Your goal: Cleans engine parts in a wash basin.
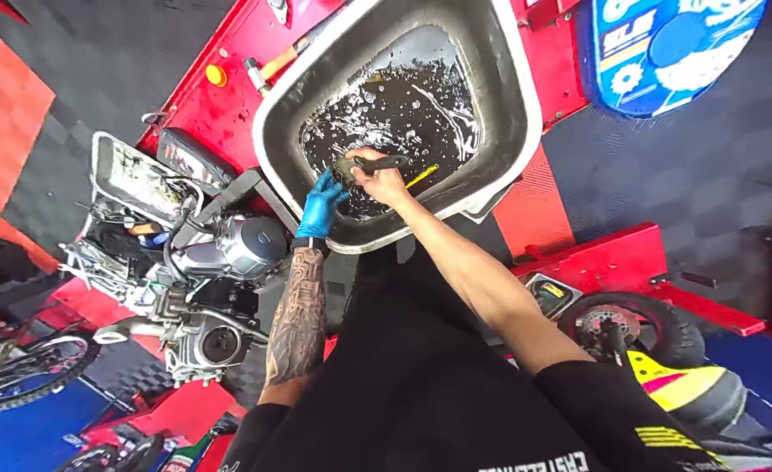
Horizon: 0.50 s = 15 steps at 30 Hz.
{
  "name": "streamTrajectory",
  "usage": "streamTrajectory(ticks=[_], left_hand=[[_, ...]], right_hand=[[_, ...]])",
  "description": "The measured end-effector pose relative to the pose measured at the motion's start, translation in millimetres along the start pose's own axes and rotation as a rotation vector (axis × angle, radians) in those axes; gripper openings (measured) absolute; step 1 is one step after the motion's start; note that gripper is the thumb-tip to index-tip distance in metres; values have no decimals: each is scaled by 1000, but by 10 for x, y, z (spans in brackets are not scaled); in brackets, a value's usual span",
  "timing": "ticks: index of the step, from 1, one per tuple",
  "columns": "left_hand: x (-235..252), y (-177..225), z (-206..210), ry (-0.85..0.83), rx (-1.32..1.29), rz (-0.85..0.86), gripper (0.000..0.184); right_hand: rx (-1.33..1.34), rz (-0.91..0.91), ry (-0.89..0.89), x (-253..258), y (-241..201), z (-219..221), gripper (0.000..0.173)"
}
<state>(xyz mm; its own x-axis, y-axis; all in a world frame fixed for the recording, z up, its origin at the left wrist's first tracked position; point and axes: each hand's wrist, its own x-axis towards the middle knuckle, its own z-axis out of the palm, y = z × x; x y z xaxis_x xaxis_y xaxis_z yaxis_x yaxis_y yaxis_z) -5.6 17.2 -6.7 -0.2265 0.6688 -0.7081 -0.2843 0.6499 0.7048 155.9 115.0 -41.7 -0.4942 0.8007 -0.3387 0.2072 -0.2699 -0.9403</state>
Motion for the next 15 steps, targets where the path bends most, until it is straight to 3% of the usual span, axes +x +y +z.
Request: streamTrajectory(ticks=[4,8,12,15], left_hand=[[94,-137,-164,-82,-112,-14,55],[148,-166,-212,-60,-216,-74,48],[123,-130,-158,29,-361,-52,43],[72,-150,-131,123,-414,-69,46]], right_hand=[[249,145,-12,-27,-35,6,30],[329,147,-58,-53,-102,32,30],[85,-9,-242,-43,-103,-72,29],[-110,-93,-141,-43,-212,-108,31]])
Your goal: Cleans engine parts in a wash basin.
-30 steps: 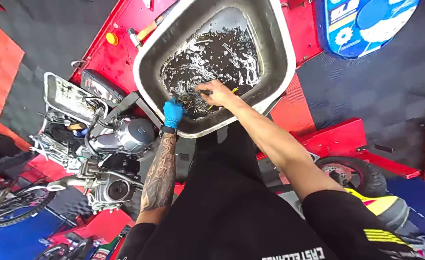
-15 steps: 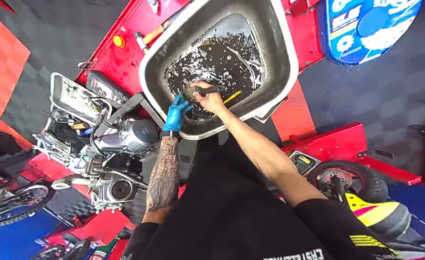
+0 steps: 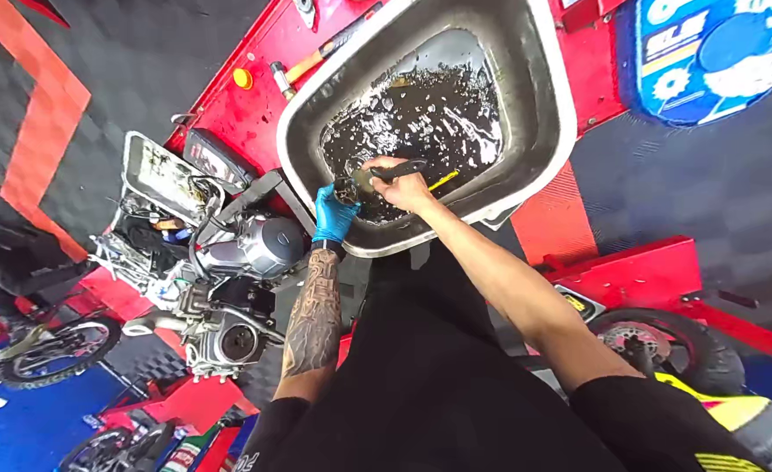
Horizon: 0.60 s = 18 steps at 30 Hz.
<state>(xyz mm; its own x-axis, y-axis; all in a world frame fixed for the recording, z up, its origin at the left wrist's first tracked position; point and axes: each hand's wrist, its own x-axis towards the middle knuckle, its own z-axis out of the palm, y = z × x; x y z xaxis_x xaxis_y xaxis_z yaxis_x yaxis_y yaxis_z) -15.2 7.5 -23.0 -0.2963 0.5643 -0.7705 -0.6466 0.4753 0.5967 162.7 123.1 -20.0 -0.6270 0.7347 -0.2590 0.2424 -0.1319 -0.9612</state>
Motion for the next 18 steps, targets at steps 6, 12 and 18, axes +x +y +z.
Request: streamTrajectory(ticks=[6,12,18], left_hand=[[0,38,88,70,108,-32,44],[72,-52,-8,110,477,-40,52],[28,-43,-45,135,535,-108,66]], right_hand=[[-24,-254,-89,-67,-48,208,31],[-177,-357,-140,27,38,224,30],[-210,-273,-187,17,140,251,31]])
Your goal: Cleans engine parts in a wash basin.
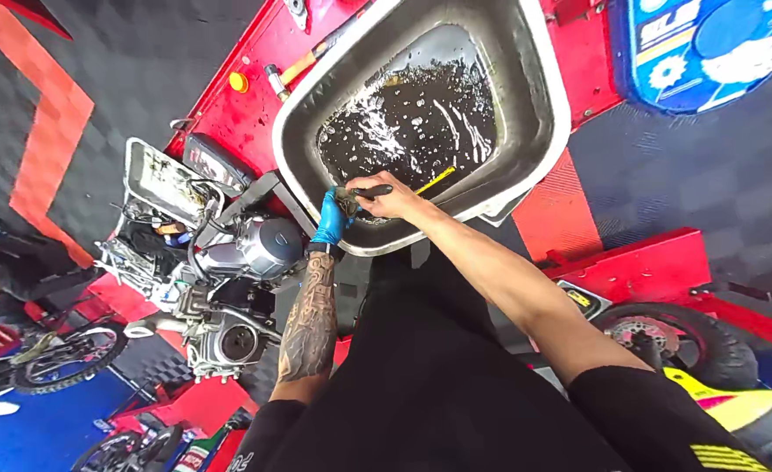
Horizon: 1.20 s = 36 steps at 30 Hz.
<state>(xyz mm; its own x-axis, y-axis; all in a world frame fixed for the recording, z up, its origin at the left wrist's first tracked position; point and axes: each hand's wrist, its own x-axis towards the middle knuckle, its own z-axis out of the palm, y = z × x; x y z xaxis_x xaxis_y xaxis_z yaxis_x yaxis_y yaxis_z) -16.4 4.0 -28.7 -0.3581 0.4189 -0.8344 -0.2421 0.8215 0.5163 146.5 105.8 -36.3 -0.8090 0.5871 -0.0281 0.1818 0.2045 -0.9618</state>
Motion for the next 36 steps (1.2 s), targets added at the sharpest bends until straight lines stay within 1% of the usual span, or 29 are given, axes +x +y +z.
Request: streamTrajectory(ticks=[1,2,3,4,6,8,9,10,12,14,15,17,18,19,21,22,24,26,29,31,33,34,35,36], left_hand=[[-3,-13,11,8,-12,-4,66],[-22,-2,27,22,-35,-2,64],[-46,28,54,43,-47,19,62],[-84,78,70,57,-47,37,59],[-125,144,11,67,-4,64,60],[-30,146,-56,36,96,84,65],[-2,137,-68,18,139,82,67],[14,126,-58,7,166,82,68],[20,122,-25,8,150,99,64],[-7,137,-43,28,105,121,63],[-2,161,-62,28,98,133,66],[8,218,-64,54,103,135,79],[-33,231,-76,62,118,127,84],[-72,277,-72,62,135,125,86],[-125,343,-48,57,206,131,87],[-141,344,-58,55,239,138,88],[-101,373,-94,86,274,161,89],[-86,378,-115,106,230,168,89],[-196,429,-135,25,61,115,81],[-204,428,-139,-32,-92,93,75],[-162,475,-114,-38,-231,107,67],[-139,490,-106,-29,-306,111,64],[-108,488,-111,-22,-366,116,59],[-83,476,-120,-22,-415,119,56]], right_hand=[[-32,4,18,35,-63,-21,31],[-18,13,81,60,-163,-35,30],[46,25,160,73,-270,-44,29],[122,47,202,65,-338,-36,29],[168,78,168,-27,-290,21,29],[76,103,96,-99,-164,-56,30],[28,101,87,-101,-161,-87,31],[-7,91,115,-87,-188,-81,30],[63,50,227,-32,-351,-24,28],[113,71,241,-54,-400,61,28],[93,90,240,-77,-352,63,29],[-27,150,205,-58,-159,10,30],[-75,189,212,-57,-139,1,32],[-66,202,266,-39,-174,-12,33],[79,172,348,-23,-366,-19,31],[172,168,330,-45,-447,4,31],[202,174,275,-55,-349,30,31],[56,245,188,-16,-87,-41,30],[-171,372,196,97,168,-75,34],[-269,423,99,145,290,-15,39],[-264,459,-20,166,373,49,38],[-231,481,-40,152,376,64,38],[-189,495,-13,122,350,72,37],[-152,472,67,83,304,73,35]])
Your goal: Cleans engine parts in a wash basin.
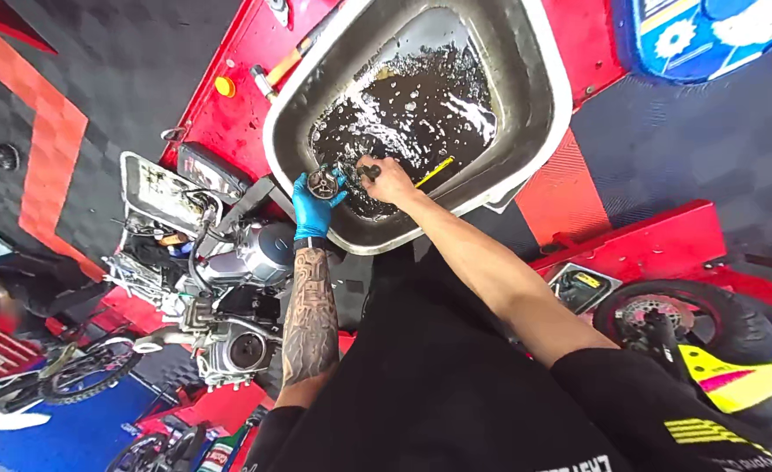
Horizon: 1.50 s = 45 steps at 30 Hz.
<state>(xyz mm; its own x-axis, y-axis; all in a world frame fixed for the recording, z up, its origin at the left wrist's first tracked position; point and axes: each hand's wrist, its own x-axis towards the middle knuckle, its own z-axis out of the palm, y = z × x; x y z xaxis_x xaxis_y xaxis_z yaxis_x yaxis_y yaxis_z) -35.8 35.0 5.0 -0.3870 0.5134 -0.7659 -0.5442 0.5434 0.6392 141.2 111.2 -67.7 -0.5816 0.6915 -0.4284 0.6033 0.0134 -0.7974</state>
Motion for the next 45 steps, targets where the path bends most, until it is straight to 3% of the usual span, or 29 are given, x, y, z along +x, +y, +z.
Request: streamTrajectory(ticks=[4,7,10,13,16,19,22,26,29,32,34,36,39,42,45], left_hand=[[81,-38,107,5,-66,-38,52],[130,-53,342,60,-111,11,42],[158,-20,322,37,-136,66,44],[135,9,169,24,-85,7,50],[62,-1,210,51,-69,-73,51],[38,27,328,124,-57,-120,44],[13,-7,236,111,-6,-137,48],[53,13,312,185,-73,-207,49],[30,0,252,177,31,-148,44],[-14,-67,123,178,176,-127,47],[-37,-94,38,169,167,-144,49],[-48,-115,19,159,142,-157,49],[-47,-101,41,178,259,-117,49],[-133,-116,39,150,410,-72,46],[-154,-165,41,117,345,-73,46]], right_hand=[[314,-247,310,-229,-377,-113,34],[404,-413,205,-304,-508,-4,33],[231,-513,94,-233,-187,24,30],[118,-473,109,-211,-20,-108,30],[277,-521,177,-244,-320,-149,31],[336,-611,78,-234,-284,-2,29],[204,-596,26,-145,-21,-63,29],[286,-497,146,-185,-239,-168,30],[339,-513,64,-273,-343,-90,29],[121,-530,-21,-191,-105,-188,30],[54,-509,27,-149,-108,-266,30],[175,-458,79,-231,-283,-271,30],[339,-498,-12,-408,-404,-137,28],[126,-553,-16,-283,-200,-148,29],[62,-551,109,-328,-327,-210,29]])
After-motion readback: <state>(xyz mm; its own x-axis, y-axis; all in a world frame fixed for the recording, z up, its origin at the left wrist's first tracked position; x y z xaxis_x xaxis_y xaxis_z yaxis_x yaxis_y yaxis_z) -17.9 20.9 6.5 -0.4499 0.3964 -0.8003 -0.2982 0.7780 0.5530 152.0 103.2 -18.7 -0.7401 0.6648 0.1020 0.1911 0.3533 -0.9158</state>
